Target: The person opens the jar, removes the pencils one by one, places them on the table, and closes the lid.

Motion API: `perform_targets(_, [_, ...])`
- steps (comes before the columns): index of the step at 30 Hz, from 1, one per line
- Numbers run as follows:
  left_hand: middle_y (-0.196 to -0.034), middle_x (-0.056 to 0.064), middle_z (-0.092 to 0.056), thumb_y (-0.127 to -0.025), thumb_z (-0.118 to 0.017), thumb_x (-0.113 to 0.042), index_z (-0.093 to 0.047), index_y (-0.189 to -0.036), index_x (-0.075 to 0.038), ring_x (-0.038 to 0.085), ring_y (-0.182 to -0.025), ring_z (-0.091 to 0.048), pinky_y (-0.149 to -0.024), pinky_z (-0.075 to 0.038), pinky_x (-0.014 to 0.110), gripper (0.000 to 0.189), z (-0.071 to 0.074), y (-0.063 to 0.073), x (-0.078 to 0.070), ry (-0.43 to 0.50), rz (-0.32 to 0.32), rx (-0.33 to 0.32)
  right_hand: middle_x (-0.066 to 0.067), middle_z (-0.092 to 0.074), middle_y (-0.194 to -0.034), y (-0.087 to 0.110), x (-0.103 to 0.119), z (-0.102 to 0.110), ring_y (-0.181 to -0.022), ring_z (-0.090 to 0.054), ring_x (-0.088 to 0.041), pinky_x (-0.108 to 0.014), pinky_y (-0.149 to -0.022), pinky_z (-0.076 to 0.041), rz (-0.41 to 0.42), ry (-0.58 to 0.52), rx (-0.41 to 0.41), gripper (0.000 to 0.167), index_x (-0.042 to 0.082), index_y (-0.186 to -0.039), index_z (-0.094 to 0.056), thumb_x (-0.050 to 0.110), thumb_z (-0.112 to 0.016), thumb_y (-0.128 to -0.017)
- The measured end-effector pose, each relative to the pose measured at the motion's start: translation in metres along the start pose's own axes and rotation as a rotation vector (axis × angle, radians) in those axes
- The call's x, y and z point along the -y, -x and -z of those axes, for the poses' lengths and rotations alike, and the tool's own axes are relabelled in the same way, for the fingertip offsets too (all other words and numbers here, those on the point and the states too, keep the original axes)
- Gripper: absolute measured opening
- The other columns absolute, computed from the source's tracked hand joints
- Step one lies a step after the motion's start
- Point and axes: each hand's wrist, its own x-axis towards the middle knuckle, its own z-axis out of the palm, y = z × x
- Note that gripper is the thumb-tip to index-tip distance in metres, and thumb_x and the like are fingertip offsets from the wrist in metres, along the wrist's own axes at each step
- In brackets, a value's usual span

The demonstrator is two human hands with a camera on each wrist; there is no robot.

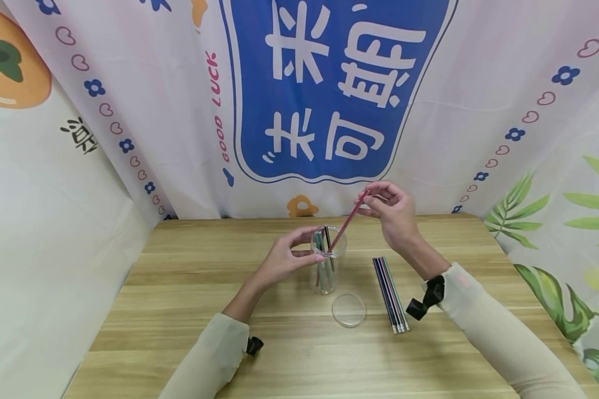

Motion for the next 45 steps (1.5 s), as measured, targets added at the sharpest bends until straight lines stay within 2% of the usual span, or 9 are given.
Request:
perform_targets(4, [-0.134,0.017,-0.068,-0.089,-0.086,-0.004,-0.06,-0.146,-0.006,0.041,-0.127,-0.064,-0.1,-0.062,0.033,0.063,0.0,0.0,0.0,0.0,0.001,-0.001,-0.01,-0.076,-0.093,-0.002,0.004,0.003,-0.083,-0.078,-0.022,-0.04,-0.077,-0.069,-0.007,-0.048,-0.047,0.022,0.003,-0.102,-0.07,-0.017,-0.061,-0.097])
perform_targets(11, [-0.136,0.017,-0.068,-0.089,-0.086,-0.005,-0.06,-0.146,-0.007,0.039,-0.127,-0.064,-0.1,-0.063,0.033,0.063,0.0,-0.001,0.002,-0.001,-0.001,0.001,-0.013,-0.075,-0.097,-0.005,0.011,0.011,-0.087,-0.077,-0.023,-0.04,-0.079,-0.069,-0.026,-0.156,-0.111,0.013,-0.001,-0.106,-0.068,-0.011,-0.064,-0.1])
perform_targets(19, [-0.137,0.016,-0.067,-0.088,-0.086,-0.004,-0.06,-0.146,-0.007,0.034,-0.127,-0.065,-0.101,-0.062,0.038,0.063,0.0,0.0,-0.001,-0.002,-0.006,0.0,-0.013,-0.071,-0.096,-0.013,0.023,0.019,-0.086,-0.074,-0.024,-0.037,-0.081,-0.069,-0.067,-0.287,-0.201,0.013,0.0,-0.108,-0.066,-0.01,-0.06,-0.101])
perform_targets(25, [-0.138,0.015,-0.067,-0.088,-0.086,-0.004,-0.06,-0.145,-0.008,0.033,-0.127,-0.065,-0.102,-0.062,0.04,0.063,0.0,0.0,-0.002,0.0,-0.003,-0.002,-0.012,-0.07,-0.098,-0.016,0.032,0.026,-0.089,-0.074,-0.027,-0.038,-0.084,-0.068,-0.097,-0.337,-0.252,0.012,-0.001,-0.109,-0.067,-0.008,-0.064,-0.1])
perform_targets(31, [-0.137,0.014,-0.068,-0.088,-0.086,-0.004,-0.061,-0.145,-0.009,0.033,-0.127,-0.066,-0.102,-0.062,0.038,0.063,0.0,0.001,0.0,-0.008,-0.003,-0.005,-0.013,-0.07,-0.1,-0.016,0.039,0.032,-0.088,-0.073,-0.026,-0.038,-0.086,-0.068,-0.109,-0.36,-0.259,0.012,0.0,-0.108,-0.068,-0.007,-0.069,-0.098])
perform_targets(38, [-0.137,0.014,-0.068,-0.089,-0.086,-0.005,-0.061,-0.145,-0.009,0.032,-0.126,-0.066,-0.1,-0.062,0.034,0.062,0.0,0.001,0.0,-0.006,-0.011,-0.003,-0.013,-0.071,-0.099,-0.014,0.041,0.041,-0.085,-0.073,-0.025,-0.036,-0.08,-0.068,-0.127,-0.351,-0.252,0.012,-0.002,-0.11,-0.069,-0.007,-0.068,-0.099])
perform_targets(45, [-0.137,0.013,-0.068,-0.088,-0.087,-0.005,-0.061,-0.145,-0.009,0.031,-0.126,-0.066,-0.1,-0.062,0.032,0.062,0.0,0.0,-0.001,-0.01,-0.011,-0.006,-0.013,-0.071,-0.102,-0.009,0.039,0.051,-0.086,-0.073,-0.024,-0.033,-0.078,-0.068,-0.192,-0.309,-0.25,0.015,-0.002,-0.111,-0.069,-0.008,-0.069,-0.097])
